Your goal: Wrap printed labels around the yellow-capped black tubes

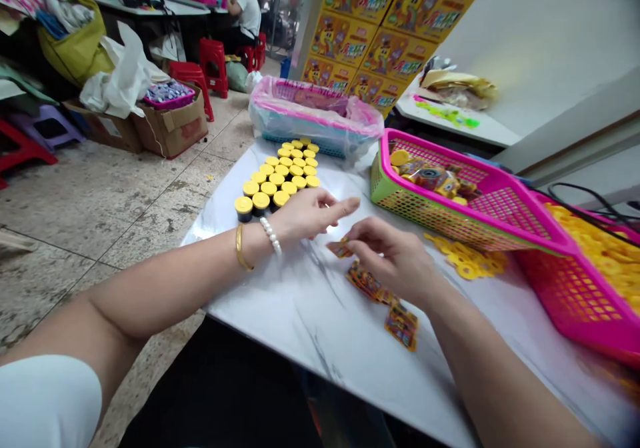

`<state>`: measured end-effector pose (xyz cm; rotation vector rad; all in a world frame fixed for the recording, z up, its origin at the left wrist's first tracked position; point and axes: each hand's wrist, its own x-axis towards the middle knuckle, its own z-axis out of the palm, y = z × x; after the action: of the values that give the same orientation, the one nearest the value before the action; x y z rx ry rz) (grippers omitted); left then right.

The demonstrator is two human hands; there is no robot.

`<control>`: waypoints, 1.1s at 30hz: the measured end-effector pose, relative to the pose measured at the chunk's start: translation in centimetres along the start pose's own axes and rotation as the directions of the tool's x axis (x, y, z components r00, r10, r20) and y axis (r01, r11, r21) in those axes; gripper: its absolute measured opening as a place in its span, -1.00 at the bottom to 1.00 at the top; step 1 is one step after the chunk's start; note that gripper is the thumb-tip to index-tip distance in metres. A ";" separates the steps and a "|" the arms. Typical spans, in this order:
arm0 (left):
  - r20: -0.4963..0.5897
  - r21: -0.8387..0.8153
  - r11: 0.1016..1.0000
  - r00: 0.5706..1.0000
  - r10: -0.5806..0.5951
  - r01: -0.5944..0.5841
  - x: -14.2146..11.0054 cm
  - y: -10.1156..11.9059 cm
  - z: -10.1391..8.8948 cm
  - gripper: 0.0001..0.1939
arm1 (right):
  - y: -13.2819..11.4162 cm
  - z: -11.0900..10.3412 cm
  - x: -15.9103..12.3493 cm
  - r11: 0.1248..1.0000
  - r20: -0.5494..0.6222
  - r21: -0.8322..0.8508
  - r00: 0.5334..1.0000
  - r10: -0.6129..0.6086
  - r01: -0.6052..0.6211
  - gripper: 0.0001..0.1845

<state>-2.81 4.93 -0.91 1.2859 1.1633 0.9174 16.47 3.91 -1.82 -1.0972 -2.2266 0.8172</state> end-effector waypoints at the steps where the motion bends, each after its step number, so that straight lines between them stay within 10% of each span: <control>1: 0.043 0.040 0.999 0.999 0.006 -0.007 0.0 -0.2 0.1 -0.63 | 0.0 -0.4 0.1 0.999 -0.069 0.040 0.997 0.039 -0.036 -0.87; 6: 0.137 0.004 0.999 0.990 -0.035 0.035 0.0 -0.6 0.6 -0.75 | 0.0 -0.8 0.7 0.923 -0.265 0.380 0.949 0.172 -0.062 -0.57; 13: 0.073 -0.053 0.996 0.995 -0.066 0.070 -0.2 -0.2 1.0 -0.77 | 0.8 0.6 1.1 0.708 -0.086 0.660 0.912 0.402 -0.250 -0.54; 19: -0.224 -0.077 0.965 0.947 0.230 -0.252 -0.8 -0.3 1.2 -0.75 | 1.0 0.8 1.0 0.814 -0.310 0.569 0.886 0.344 -0.117 -0.46; 33: -0.153 -0.102 0.975 0.971 0.183 -0.200 -1.2 0.0 1.3 -0.71 | 0.3 1.0 0.7 0.968 -0.392 0.242 0.905 0.165 -0.071 -0.38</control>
<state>-1.79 3.43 -0.85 1.2694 1.0905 1.2192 15.55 4.33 -2.56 -1.1782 -1.6902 0.7795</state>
